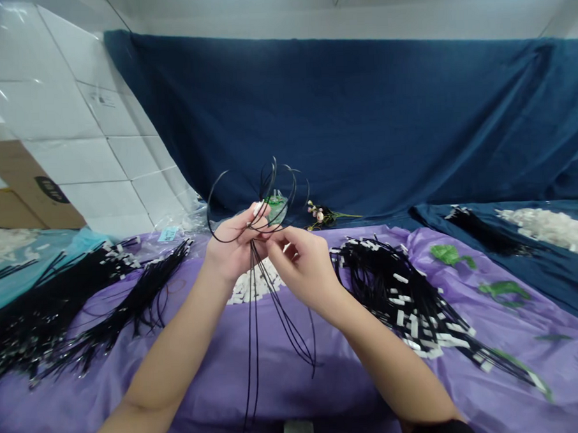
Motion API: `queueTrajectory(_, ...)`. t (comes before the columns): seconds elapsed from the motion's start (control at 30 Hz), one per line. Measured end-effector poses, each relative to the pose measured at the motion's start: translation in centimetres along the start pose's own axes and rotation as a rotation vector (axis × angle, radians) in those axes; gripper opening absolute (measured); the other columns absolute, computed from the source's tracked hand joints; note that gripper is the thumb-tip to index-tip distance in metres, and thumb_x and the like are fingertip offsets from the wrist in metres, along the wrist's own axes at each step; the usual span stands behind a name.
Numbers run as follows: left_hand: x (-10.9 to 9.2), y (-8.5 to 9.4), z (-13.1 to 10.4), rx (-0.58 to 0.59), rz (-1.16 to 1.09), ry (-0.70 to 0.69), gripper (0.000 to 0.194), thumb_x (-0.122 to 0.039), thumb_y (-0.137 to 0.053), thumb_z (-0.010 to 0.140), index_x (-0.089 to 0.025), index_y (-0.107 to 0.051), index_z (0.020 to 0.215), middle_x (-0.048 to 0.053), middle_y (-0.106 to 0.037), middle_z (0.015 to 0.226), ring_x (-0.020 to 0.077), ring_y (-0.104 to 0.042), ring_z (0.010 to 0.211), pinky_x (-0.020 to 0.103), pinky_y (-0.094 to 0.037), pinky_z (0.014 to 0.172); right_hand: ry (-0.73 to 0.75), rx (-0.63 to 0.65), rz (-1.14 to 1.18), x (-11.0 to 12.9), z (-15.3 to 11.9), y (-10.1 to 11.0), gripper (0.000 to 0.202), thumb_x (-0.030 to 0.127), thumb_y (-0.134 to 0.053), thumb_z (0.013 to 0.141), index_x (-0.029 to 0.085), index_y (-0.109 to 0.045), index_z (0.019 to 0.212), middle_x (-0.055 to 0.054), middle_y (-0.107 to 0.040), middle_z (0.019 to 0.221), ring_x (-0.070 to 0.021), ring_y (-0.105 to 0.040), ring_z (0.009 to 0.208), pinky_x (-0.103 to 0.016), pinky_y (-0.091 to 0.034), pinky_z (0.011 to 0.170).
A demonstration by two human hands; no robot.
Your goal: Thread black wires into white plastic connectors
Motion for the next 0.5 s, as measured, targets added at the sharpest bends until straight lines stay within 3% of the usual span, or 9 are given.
queueTrajectory(0.1, -0.1, 0.2, 0.1, 0.021, -0.012, 0.016, 0.034, -0.025, -0.036, 0.100, -0.014, -0.055, 0.074, -0.007, -0.021, 0.040, 0.0117, -0.050, 0.050, 0.021, -0.047, 0.056, -0.006, 0.064, 0.070, 0.2, 0.3, 0.6, 0.012, 0.026, -0.059, 0.089, 0.019, -0.062, 0.098, 0.004, -0.058, 0.064, -0.0061, -0.046, 0.048, -0.019, -0.039, 0.046)
queueTrajectory(0.17, -0.2, 0.3, 0.1, 0.026, -0.010, 0.025, 0.034, -0.026, -0.036, 0.100, -0.014, -0.055, 0.074, -0.006, -0.022, 0.040, 0.0138, -0.053, 0.054, 0.023, -0.047, 0.057, -0.104, 0.273, 0.289, 0.2, 0.4, 1.1, 0.016, 0.028, -0.059, 0.091, 0.021, -0.061, 0.106, 0.006, -0.054, 0.061, -0.0063, -0.046, 0.046, -0.019, -0.041, 0.044)
queueTrajectory(0.23, -0.4, 0.4, 0.0, 0.031, -0.020, 0.029, 0.033, -0.026, -0.037, 0.100, -0.014, -0.055, 0.074, -0.007, -0.022, 0.039, 0.0145, -0.052, 0.055, 0.025, -0.048, 0.058, -0.175, 0.510, 0.485, 0.5, 0.2, 1.9, 0.012, 0.029, -0.059, 0.093, 0.020, -0.066, 0.096, 0.003, -0.061, 0.068, -0.0075, -0.056, 0.051, -0.020, -0.048, 0.048)
queueTrajectory(0.3, -0.5, 0.6, 0.0, 0.038, -0.034, 0.037, 0.031, -0.026, -0.039, 0.099, -0.015, -0.056, 0.076, -0.007, -0.021, 0.038, 0.0152, -0.052, 0.056, 0.027, -0.048, 0.059, -0.130, 0.632, 0.569, 0.9, 0.0, 3.4, 0.015, 0.025, -0.058, 0.093, 0.018, -0.071, 0.091, -0.003, -0.069, 0.078, -0.0123, -0.067, 0.065, -0.025, -0.055, 0.059)
queueTrajectory(0.4, -0.6, 0.7, -0.1, 0.029, -0.040, 0.040, 0.024, -0.024, -0.045, 0.097, -0.016, -0.057, 0.078, -0.008, -0.020, 0.038, 0.0152, -0.051, 0.055, 0.028, -0.048, 0.060, 0.094, 0.595, 0.666, 1.6, -0.1, 5.9, 0.017, 0.019, -0.059, 0.092, 0.023, -0.074, 0.099, -0.005, -0.073, 0.084, -0.0171, -0.070, 0.073, -0.031, -0.058, 0.066)
queueTrajectory(0.5, -0.6, 0.7, -0.3, -0.016, -0.029, 0.025, 0.020, -0.023, -0.049, 0.095, -0.016, -0.057, 0.077, -0.009, -0.018, 0.039, 0.0136, -0.049, 0.052, 0.025, -0.046, 0.059, 0.273, 0.419, 0.679, 2.0, -0.2, 8.3, 0.016, 0.025, -0.063, 0.089, 0.027, -0.074, 0.100, -0.003, -0.070, 0.074, -0.0138, -0.066, 0.057, -0.029, -0.056, 0.057)
Point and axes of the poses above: each hand's wrist, its own z-axis towards the middle knuckle, its own y-axis out of the back of the hand, x = y × z, the point moved 4 cm from there along z, towards the middle knuckle
